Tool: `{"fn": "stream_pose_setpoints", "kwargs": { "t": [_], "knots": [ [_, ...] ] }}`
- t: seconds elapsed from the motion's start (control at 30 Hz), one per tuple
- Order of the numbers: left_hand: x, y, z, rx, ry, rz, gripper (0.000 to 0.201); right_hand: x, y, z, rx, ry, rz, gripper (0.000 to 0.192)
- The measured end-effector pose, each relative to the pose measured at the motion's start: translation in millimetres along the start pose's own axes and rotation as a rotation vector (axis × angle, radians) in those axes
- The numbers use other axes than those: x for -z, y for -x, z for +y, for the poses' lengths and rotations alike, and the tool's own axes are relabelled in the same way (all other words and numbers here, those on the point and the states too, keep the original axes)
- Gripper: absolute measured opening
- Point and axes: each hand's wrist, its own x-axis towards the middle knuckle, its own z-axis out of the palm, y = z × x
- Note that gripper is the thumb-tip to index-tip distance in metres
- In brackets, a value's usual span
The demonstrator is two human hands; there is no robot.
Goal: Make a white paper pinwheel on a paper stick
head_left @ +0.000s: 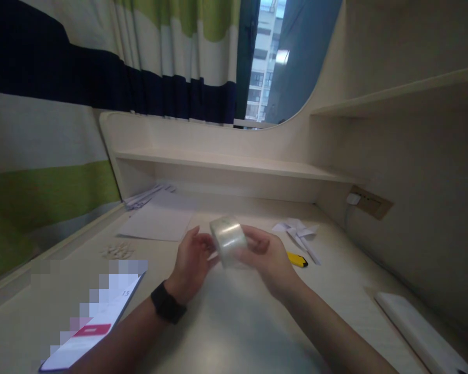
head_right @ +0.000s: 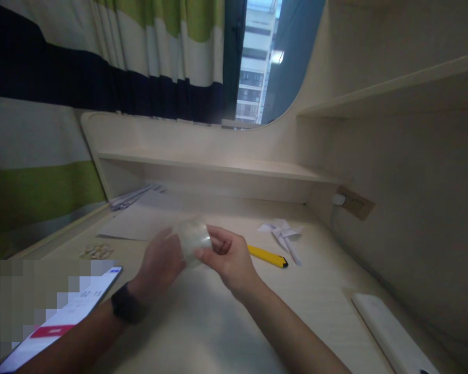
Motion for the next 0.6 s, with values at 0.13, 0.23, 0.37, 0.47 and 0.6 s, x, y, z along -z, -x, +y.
{"fn": "stream_pose_setpoints", "kwargs": {
  "t": [0.13, 0.23, 0.37, 0.47, 0.6],
  "knots": [
    [-11.1, 7, -3, -0.414, -0.390, -0.078, 0.014, 10, -5, -7, 0.088, 0.015, 0.156, 0.037],
    [-24.6, 15, 0, -0.575, -0.671, -0.212, 0.017, 16, -5, -9, 0.127, 0.012, 0.176, 0.037],
    [-41.6, 16, -1, -0.637, -0.796, -0.283, 0.021, 18, -5, -7, 0.169, -0.045, 0.167, 0.040],
    [-51.0, 14, -4, -0.594, -0.716, -0.265, 0.022, 18, -4, -7, 0.201, -0.076, 0.185, 0.039],
    [-61.5, 17, -3, -0.533, -0.524, -0.248, 0.023, 20, -2, -8, 0.243, -0.032, 0.240, 0.040]
  ]
}}
